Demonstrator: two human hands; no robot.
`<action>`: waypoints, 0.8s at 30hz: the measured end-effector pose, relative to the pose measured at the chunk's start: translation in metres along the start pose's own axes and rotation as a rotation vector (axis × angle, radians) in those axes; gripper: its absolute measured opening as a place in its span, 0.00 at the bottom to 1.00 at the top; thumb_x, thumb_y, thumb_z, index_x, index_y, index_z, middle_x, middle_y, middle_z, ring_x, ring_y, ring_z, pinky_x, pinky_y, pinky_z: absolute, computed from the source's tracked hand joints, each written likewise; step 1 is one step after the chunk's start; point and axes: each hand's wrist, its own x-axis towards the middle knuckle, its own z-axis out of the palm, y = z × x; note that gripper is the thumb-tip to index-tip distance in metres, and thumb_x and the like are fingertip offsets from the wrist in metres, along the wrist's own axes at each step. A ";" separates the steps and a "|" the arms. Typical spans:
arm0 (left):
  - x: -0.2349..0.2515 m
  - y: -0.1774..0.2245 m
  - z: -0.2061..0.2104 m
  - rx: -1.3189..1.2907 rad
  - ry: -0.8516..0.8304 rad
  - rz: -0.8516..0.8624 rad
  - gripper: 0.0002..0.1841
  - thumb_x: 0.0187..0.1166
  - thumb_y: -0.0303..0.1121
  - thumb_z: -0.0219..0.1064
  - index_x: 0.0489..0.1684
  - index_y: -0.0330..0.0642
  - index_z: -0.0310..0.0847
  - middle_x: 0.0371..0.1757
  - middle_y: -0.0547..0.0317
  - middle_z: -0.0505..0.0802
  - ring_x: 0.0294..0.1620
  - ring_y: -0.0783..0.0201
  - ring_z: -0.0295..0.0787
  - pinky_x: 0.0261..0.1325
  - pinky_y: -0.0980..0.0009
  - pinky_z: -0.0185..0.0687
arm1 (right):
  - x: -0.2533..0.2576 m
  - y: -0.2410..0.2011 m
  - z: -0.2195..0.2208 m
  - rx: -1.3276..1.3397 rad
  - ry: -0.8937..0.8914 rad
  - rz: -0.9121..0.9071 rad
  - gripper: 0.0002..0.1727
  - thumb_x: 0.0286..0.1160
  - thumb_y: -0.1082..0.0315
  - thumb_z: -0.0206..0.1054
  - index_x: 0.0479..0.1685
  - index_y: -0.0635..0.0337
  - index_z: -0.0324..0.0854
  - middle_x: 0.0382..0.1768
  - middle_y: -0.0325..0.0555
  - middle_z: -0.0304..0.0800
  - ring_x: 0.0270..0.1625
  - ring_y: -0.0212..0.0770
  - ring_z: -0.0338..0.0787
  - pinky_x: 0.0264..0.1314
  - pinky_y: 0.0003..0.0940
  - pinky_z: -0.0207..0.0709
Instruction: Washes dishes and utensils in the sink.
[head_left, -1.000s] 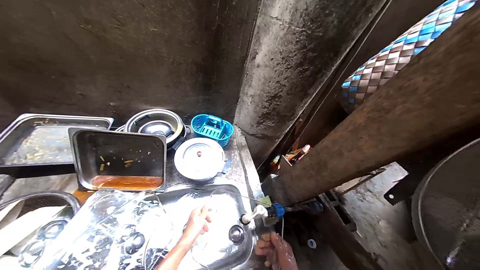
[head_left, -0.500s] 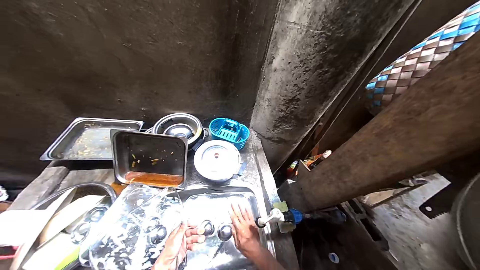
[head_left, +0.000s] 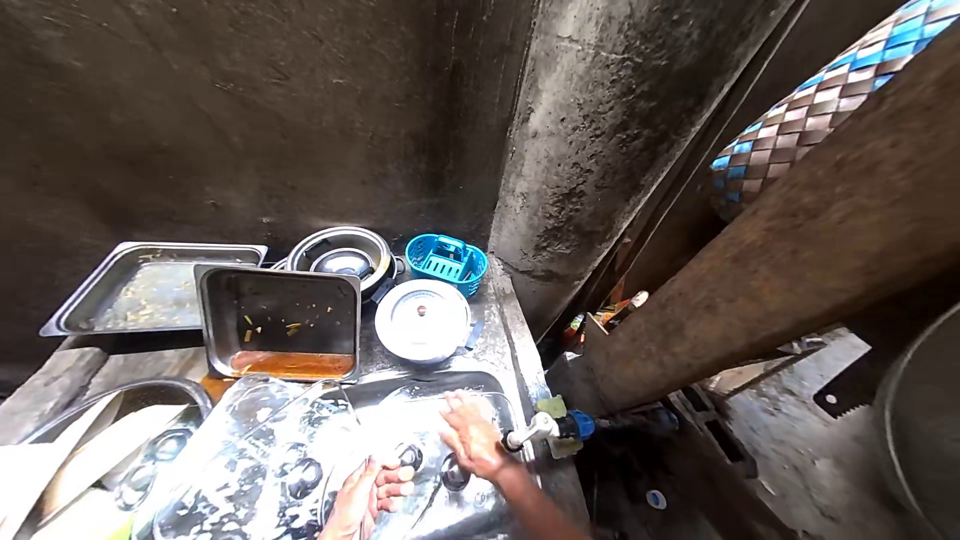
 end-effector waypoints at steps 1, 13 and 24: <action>0.000 -0.002 0.000 0.017 -0.001 0.007 0.26 0.97 0.42 0.34 0.54 0.33 0.77 0.41 0.40 0.97 0.35 0.52 0.98 0.34 0.64 0.93 | 0.001 -0.009 0.009 0.052 0.023 -0.063 0.28 0.93 0.52 0.48 0.81 0.57 0.77 0.89 0.49 0.67 0.95 0.53 0.55 0.97 0.52 0.43; 0.001 0.024 -0.013 -0.109 0.035 0.110 0.29 0.96 0.47 0.31 0.46 0.40 0.80 0.38 0.49 0.97 0.33 0.60 0.96 0.35 0.69 0.92 | -0.065 0.020 0.005 0.899 0.531 0.551 0.30 0.81 0.68 0.69 0.82 0.63 0.68 0.58 0.51 0.92 0.47 0.37 0.95 0.51 0.33 0.89; 0.029 -0.011 0.051 0.863 0.238 0.216 0.26 0.88 0.33 0.59 0.82 0.30 0.65 0.65 0.36 0.87 0.55 0.48 0.92 0.60 0.51 0.89 | -0.141 0.004 -0.052 1.384 0.535 0.676 0.15 0.93 0.62 0.52 0.62 0.66 0.74 0.41 0.60 0.96 0.32 0.51 0.97 0.24 0.38 0.89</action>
